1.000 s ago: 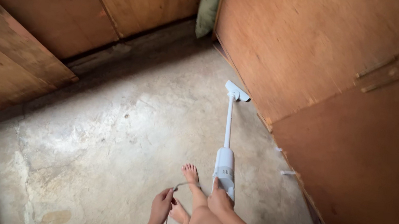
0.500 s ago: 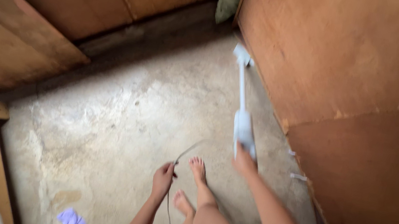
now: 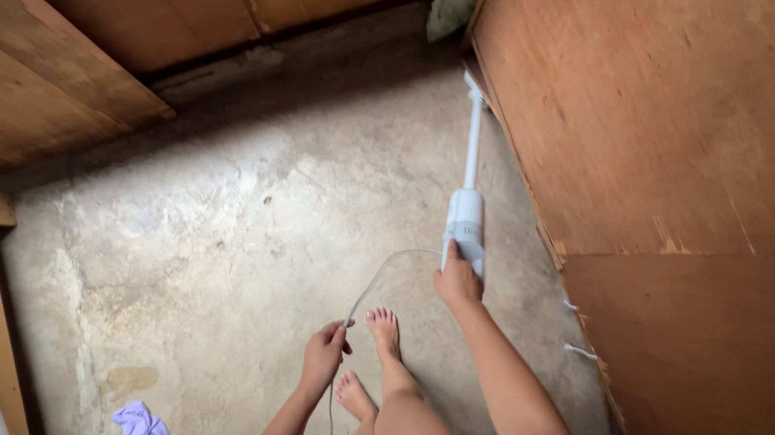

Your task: The person vacuums the foam floor tiles and the surrounding concrete floor using a handheld vacuum cleaner.

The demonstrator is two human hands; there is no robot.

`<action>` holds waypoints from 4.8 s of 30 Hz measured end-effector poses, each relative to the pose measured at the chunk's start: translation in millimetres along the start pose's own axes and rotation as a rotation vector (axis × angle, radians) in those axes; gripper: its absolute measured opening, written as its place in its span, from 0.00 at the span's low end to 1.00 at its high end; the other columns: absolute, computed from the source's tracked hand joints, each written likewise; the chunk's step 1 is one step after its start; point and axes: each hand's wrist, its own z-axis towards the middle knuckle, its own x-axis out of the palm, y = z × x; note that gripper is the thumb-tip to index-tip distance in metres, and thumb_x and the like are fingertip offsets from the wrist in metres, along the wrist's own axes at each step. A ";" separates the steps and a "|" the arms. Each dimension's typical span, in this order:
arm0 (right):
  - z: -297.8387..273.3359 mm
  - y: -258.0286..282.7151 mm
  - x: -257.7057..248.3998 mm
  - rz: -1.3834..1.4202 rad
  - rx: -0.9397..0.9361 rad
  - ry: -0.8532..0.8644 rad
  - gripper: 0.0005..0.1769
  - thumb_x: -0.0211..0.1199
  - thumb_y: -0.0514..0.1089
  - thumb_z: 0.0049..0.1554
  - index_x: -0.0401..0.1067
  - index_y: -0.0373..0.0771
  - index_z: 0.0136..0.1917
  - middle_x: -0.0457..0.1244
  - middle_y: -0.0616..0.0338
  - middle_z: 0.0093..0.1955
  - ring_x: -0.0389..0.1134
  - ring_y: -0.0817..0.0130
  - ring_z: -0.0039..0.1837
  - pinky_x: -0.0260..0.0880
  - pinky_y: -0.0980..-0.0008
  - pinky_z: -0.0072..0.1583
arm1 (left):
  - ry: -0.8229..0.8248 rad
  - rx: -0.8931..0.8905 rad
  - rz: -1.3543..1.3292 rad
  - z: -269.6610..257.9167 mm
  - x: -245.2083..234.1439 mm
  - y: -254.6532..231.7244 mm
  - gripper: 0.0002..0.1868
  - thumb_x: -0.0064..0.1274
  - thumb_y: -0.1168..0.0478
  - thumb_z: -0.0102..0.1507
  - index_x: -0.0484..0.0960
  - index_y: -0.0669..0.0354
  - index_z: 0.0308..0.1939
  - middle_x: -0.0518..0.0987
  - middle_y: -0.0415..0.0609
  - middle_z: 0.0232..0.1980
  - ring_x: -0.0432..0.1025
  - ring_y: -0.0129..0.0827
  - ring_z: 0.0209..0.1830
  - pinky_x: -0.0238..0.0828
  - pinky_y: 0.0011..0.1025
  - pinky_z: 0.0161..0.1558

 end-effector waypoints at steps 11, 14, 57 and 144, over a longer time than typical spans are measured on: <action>-39.7 22.5 -38.1 0.118 -0.028 -0.008 0.45 0.64 0.54 0.56 0.49 0.46 0.81 0.68 0.33 0.53 0.71 0.38 0.54 0.72 0.47 0.55 | -0.056 -0.049 -0.076 20.7 -11.1 -17.4 0.19 0.43 0.55 0.69 0.87 0.56 0.54 0.80 0.46 0.23 0.67 0.25 0.20 0.65 0.27 0.26; -71.2 -7.2 -51.1 0.141 -0.156 -0.091 0.44 0.66 0.55 0.55 0.53 0.45 0.78 0.66 0.30 0.55 0.69 0.34 0.55 0.71 0.46 0.55 | -0.065 -0.047 -0.103 17.3 -2.8 -25.6 0.19 0.44 0.55 0.69 0.87 0.56 0.54 0.79 0.47 0.23 0.66 0.25 0.19 0.65 0.28 0.26; 237.3 -129.0 -353.8 -0.099 -0.165 -0.046 0.32 0.69 0.54 0.52 0.73 0.52 0.70 0.69 0.48 0.63 0.71 0.50 0.63 0.71 0.55 0.63 | -0.280 -0.147 -0.291 97.2 226.9 -142.1 0.18 0.45 0.55 0.69 0.89 0.55 0.53 0.80 0.46 0.23 0.65 0.24 0.19 0.63 0.26 0.25; 153.4 77.9 -131.6 0.229 -0.502 -0.061 0.31 0.65 0.52 0.53 0.73 0.45 0.69 0.70 0.38 0.56 0.74 0.47 0.58 0.74 0.55 0.57 | -0.321 -0.071 -0.430 65.8 133.1 -86.7 0.18 0.44 0.56 0.69 0.88 0.56 0.54 0.79 0.42 0.23 0.64 0.22 0.19 0.63 0.24 0.24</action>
